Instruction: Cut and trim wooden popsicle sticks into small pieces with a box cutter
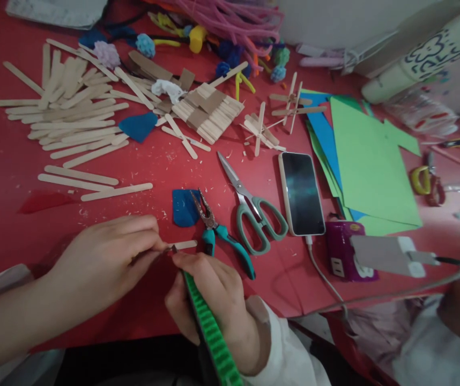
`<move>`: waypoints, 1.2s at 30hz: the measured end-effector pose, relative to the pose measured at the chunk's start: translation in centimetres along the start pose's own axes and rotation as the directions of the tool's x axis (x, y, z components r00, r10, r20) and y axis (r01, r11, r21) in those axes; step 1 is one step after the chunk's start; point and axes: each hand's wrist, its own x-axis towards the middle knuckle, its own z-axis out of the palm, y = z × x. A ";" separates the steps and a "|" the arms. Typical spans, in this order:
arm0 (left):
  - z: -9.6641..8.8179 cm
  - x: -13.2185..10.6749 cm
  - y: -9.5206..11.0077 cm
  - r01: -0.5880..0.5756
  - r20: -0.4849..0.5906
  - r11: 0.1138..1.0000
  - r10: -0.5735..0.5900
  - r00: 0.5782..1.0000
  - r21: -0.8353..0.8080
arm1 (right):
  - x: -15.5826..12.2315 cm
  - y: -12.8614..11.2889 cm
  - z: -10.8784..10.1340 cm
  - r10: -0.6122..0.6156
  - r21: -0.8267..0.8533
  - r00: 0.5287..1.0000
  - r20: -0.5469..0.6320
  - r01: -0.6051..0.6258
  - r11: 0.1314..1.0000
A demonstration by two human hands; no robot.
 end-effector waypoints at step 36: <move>-0.2 0.1 0.1 0.012 0.017 0.999 -0.013 1.000 0.031 | 0.6 -0.2 -0.1 0.026 0.023 0.999 0.031 -0.027 0.999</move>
